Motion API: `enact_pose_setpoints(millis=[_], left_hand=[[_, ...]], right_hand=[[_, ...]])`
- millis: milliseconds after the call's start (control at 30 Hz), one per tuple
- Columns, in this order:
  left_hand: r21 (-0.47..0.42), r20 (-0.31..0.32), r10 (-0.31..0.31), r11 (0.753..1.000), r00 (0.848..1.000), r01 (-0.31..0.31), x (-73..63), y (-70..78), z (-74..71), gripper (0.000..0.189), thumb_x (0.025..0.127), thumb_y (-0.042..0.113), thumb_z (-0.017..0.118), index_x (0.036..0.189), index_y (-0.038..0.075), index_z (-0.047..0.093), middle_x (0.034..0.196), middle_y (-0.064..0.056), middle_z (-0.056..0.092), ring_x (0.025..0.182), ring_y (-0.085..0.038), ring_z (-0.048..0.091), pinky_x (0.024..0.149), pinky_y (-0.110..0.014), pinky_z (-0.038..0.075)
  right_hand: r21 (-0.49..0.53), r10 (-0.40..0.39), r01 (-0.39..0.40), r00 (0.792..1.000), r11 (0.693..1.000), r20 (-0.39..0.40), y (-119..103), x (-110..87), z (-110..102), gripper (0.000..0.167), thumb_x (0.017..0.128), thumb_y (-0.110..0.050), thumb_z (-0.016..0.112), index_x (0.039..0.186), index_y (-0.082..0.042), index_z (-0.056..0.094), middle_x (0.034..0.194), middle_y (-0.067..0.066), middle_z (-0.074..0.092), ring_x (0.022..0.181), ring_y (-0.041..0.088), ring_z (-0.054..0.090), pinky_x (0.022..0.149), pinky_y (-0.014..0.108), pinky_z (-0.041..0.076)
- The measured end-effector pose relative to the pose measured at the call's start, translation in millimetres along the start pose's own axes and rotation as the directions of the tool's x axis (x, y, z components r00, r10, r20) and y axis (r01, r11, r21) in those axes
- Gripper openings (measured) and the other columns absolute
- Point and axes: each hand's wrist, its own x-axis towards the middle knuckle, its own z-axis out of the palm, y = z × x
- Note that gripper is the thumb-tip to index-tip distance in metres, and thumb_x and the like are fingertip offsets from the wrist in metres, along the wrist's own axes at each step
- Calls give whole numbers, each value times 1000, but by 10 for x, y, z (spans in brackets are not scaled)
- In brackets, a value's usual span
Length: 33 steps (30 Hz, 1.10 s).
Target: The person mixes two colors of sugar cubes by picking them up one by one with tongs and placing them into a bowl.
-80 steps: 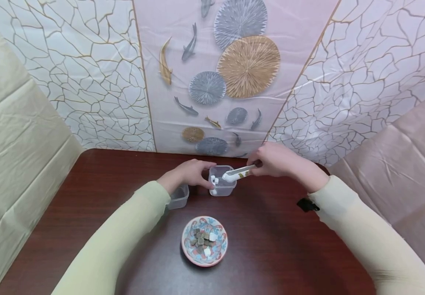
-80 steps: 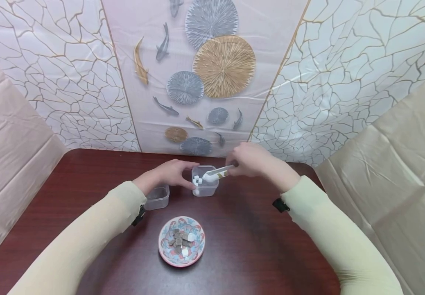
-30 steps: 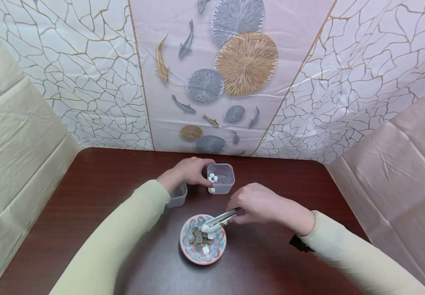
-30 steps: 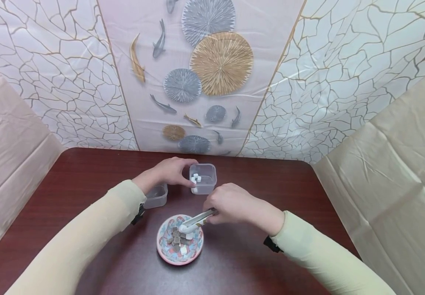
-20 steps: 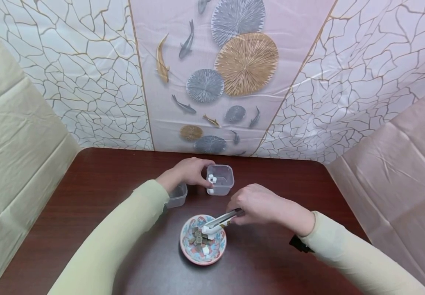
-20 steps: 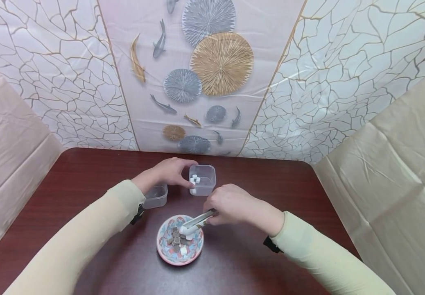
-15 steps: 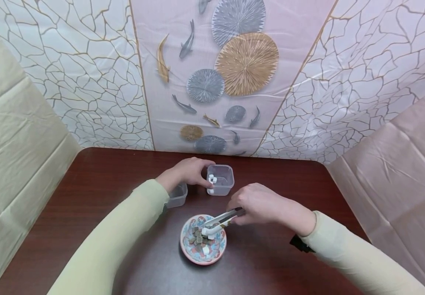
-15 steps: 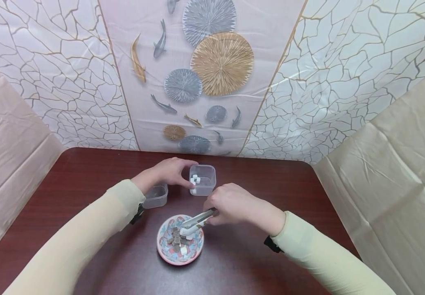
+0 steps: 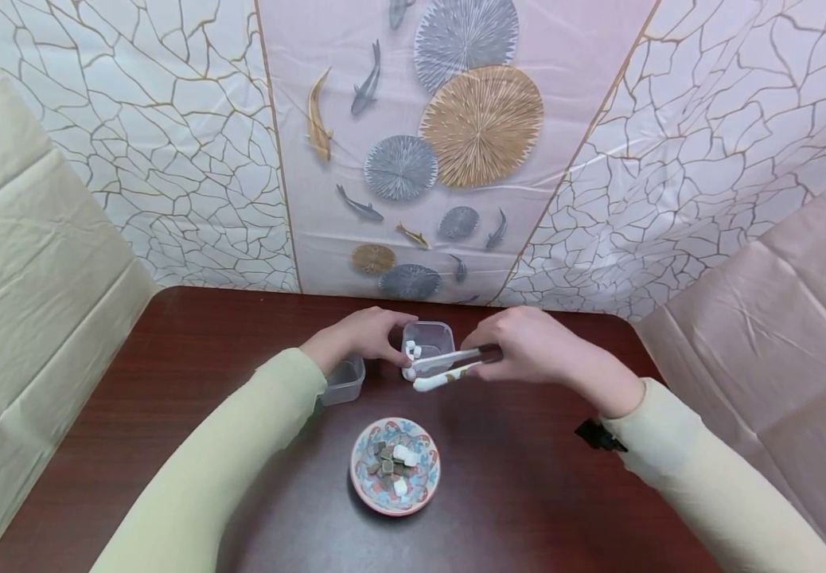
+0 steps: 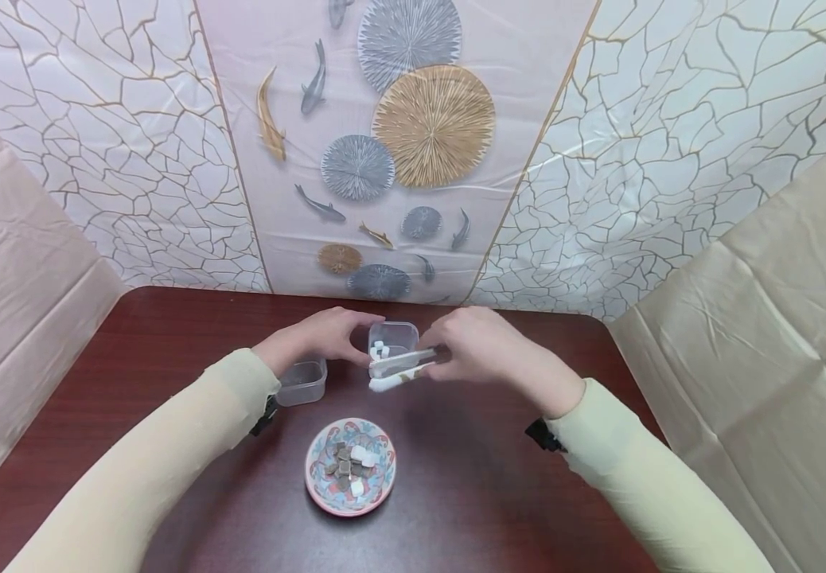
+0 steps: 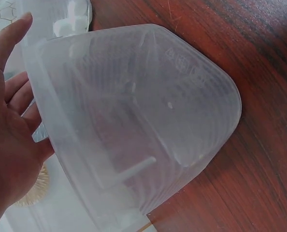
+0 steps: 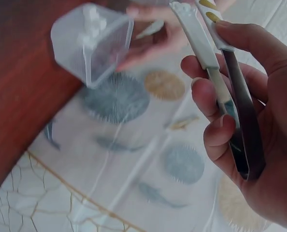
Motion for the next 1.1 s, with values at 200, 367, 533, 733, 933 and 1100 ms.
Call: enact_pose_setpoints(millis=[200,367,533,733,933,1100], left_hand=[[-13,10,-2,1000,1000,2,-6,-14,-5,86,89,45,86,160,11,51,153,-6,62,140,-27,58,117,-42,46],[-21,18,-12,1000,1000,12,-13,-10,-9,86,89,45,85,160,13,51,153,-2,62,141,-27,57,118,-41,45],[-38,16,-18,999,1000,19,-14,-20,-4,86,89,45,86,160,12,51,152,-2,63,142,-25,56,118,-41,44],[-59,18,-28,998,999,29,-8,-41,10,86,89,45,86,160,13,51,153,-5,62,142,-23,56,118,-41,45],[-64,17,-22,998,1000,23,-7,-48,18,85,89,44,86,160,14,51,152,-6,63,142,-23,57,117,-41,45],[-57,10,-20,998,1000,21,-17,-55,22,85,89,44,87,160,14,51,152,-6,63,142,-23,57,117,-41,45]], right_hand=[[-107,94,-92,995,990,14,184,134,-17,7,84,-24,82,88,-22,77,71,-11,60,62,10,51,56,37,46],[-185,123,-113,991,976,45,313,292,80,19,82,-24,82,73,-23,66,64,-11,49,57,15,46,52,41,42],[-266,132,-102,986,959,98,381,480,213,26,78,-25,84,66,-23,61,61,-9,52,57,21,53,54,46,48],[-338,187,-105,958,935,218,376,689,357,27,85,-34,87,71,-21,68,68,-7,63,64,23,60,59,43,54],[-350,216,-113,939,930,269,385,822,471,30,84,-35,90,71,-19,67,71,-4,64,67,23,61,64,44,55],[-364,224,-112,933,925,280,397,896,551,27,82,-34,91,73,-19,70,76,-1,69,74,26,67,70,47,58]])
